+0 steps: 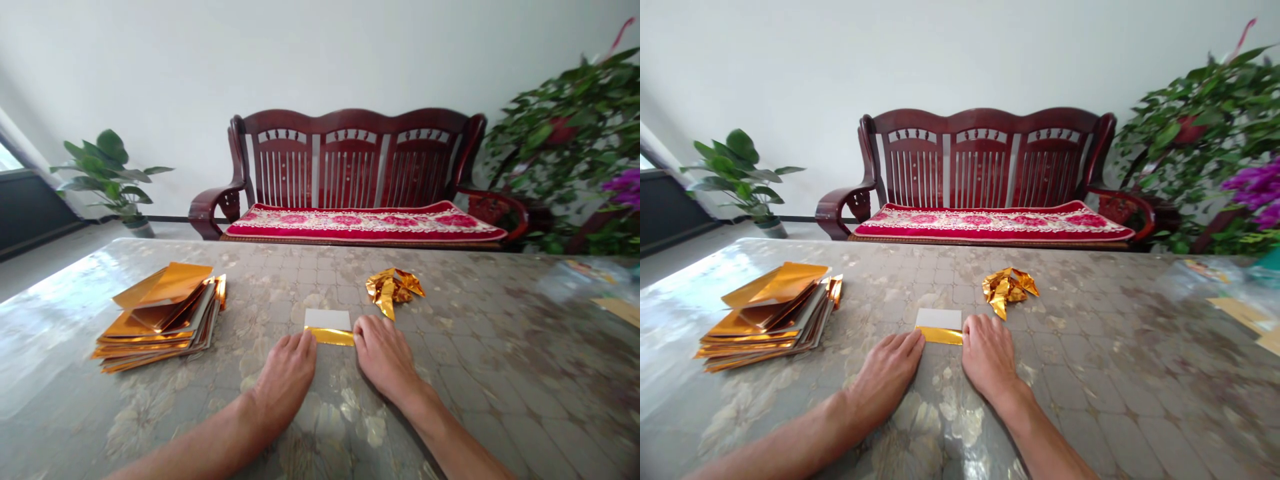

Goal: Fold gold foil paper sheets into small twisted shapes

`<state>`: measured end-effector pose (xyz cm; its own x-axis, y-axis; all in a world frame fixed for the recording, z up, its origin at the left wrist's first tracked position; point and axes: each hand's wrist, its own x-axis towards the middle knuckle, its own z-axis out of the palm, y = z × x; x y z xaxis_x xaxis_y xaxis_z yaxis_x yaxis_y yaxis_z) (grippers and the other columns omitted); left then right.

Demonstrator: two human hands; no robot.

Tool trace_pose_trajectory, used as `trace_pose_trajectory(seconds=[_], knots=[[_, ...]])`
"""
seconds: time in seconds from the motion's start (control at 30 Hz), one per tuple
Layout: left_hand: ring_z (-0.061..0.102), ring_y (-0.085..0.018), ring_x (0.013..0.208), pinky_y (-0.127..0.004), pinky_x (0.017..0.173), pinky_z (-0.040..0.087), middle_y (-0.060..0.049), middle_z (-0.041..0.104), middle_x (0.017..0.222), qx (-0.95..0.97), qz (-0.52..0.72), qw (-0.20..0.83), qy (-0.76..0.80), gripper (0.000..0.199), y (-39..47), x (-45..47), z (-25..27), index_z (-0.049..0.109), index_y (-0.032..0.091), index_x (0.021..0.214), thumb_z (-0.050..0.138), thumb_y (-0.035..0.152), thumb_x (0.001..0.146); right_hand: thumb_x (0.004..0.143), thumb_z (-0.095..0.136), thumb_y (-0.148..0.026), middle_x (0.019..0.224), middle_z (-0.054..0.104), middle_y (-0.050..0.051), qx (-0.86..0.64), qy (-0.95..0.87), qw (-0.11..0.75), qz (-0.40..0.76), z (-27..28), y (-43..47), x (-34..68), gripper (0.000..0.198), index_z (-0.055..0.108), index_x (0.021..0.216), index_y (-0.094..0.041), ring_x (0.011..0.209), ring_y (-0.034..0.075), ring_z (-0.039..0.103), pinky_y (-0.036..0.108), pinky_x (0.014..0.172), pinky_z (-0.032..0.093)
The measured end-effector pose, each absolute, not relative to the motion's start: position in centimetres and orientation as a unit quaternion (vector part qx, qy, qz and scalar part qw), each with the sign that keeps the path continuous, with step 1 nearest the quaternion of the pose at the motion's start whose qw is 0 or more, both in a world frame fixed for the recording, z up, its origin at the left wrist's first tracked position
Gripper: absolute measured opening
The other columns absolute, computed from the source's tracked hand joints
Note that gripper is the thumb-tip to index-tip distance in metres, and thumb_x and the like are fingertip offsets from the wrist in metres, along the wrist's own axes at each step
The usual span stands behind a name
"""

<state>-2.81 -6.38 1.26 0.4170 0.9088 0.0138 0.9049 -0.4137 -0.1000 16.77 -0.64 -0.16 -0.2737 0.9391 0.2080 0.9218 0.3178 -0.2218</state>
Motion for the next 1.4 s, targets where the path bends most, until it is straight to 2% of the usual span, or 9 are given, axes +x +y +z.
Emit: trace_pose_trajectory(seconds=[0.2,0.4,0.53,0.67,0.77,0.87,1.0,1.2,1.4], knots=[[0.058,-0.025,0.118,-0.039,0.097,0.049,-0.012,0.058,0.135,-0.859,-0.033,0.032,-0.510,0.037,-5.8,-4.9,0.6,0.054,0.018,0.131,0.047,0.013,0.095,0.088,0.045,-0.003,0.111,0.062,0.005,-0.506,-0.828,0.237,0.042,-0.3,-0.7,17.2,0.035,0.061,0.112,-0.023,0.104,0.022,0.051,0.033,0.090,0.035],[0.056,-0.023,0.120,-0.039,0.100,0.045,-0.006,0.059,0.134,-0.843,-0.102,0.011,-0.528,0.038,-3.2,-6.2,0.4,0.055,0.024,0.131,0.046,0.014,0.096,0.092,0.047,-0.008,0.094,0.062,0.005,-0.452,-0.868,0.201,0.050,-0.2,-1.6,16.6,0.026,0.068,0.096,-0.023,0.092,0.021,0.050,0.033,0.082,0.036],[0.058,-0.021,0.108,-0.036,0.096,0.046,-0.006,0.065,0.115,-0.818,-0.135,-0.017,-0.558,0.026,-2.7,-5.2,1.2,0.066,0.024,0.108,0.042,0.024,0.099,0.090,0.049,-0.006,0.088,0.060,0.003,-0.426,-0.880,0.201,0.066,-0.4,-2.5,15.6,0.025,0.067,0.087,-0.022,0.088,0.019,0.050,0.031,0.078,0.036],[0.056,-0.021,0.106,-0.036,0.095,0.046,-0.006,0.063,0.106,-0.807,-0.180,-0.050,-0.560,0.023,-3.1,-4.0,1.1,0.067,0.022,0.092,0.045,0.028,0.098,0.090,0.049,-0.005,0.089,0.060,0.002,-0.411,-0.883,0.207,0.088,-0.5,-2.9,14.9,0.027,0.067,0.094,-0.024,0.088,0.019,0.050,0.030,0.079,0.036],[0.057,-0.020,0.105,-0.035,0.095,0.048,-0.007,0.061,0.111,-0.784,-0.222,-0.077,-0.574,0.023,-3.2,-3.8,0.5,0.065,0.022,0.103,0.043,0.022,0.097,0.093,0.049,-0.010,0.092,0.059,0.002,-0.395,-0.895,0.194,0.075,-0.4,-2.9,14.6,0.024,0.066,0.103,-0.025,0.089,0.019,0.050,0.031,0.077,0.036],[0.057,-0.018,0.104,-0.033,0.093,0.050,-0.009,0.054,0.127,-0.800,-0.230,-0.081,-0.548,0.038,-3.0,-4.1,0.2,0.059,0.023,0.124,0.040,0.009,0.094,0.095,0.051,-0.016,0.093,0.059,0.003,-0.385,-0.904,0.175,0.056,-0.4,-2.8,14.4,0.019,0.066,0.103,-0.025,0.089,0.020,0.050,0.032,0.077,0.036],[0.054,-0.021,0.106,-0.038,0.092,0.050,-0.008,0.047,0.139,-0.826,-0.197,-0.019,-0.528,0.048,-3.0,-4.8,0.4,0.061,0.027,0.122,0.045,0.001,0.085,0.094,0.054,-0.017,0.094,0.058,0.003,-0.387,-0.905,0.171,0.047,-0.6,-2.8,14.3,0.019,0.067,0.103,-0.026,0.090,0.020,0.050,0.032,0.077,0.036],[0.051,-0.027,0.116,-0.044,0.093,0.046,-0.005,0.064,0.120,-0.843,-0.169,0.063,-0.507,0.023,-3.6,-5.4,0.8,0.069,0.023,0.097,0.055,0.008,0.088,0.094,0.053,-0.016,0.094,0.060,0.004,-0.388,-0.901,0.185,0.061,-0.6,-2.9,14.3,0.021,0.068,0.104,-0.026,0.091,0.020,0.051,0.032,0.078,0.038],[0.054,-0.026,0.116,-0.043,0.099,0.042,-0.005,0.070,0.105,-0.860,-0.153,0.051,-0.485,0.021,-3.8,-5.5,0.5,0.066,0.021,0.108,0.055,0.013,0.092,0.088,0.048,-0.003,0.091,0.061,0.002,-0.427,-0.868,0.223,0.119,-0.6,-2.5,14.7,0.034,0.070,0.100,-0.026,0.091,0.018,0.054,0.029,0.080,0.041]])
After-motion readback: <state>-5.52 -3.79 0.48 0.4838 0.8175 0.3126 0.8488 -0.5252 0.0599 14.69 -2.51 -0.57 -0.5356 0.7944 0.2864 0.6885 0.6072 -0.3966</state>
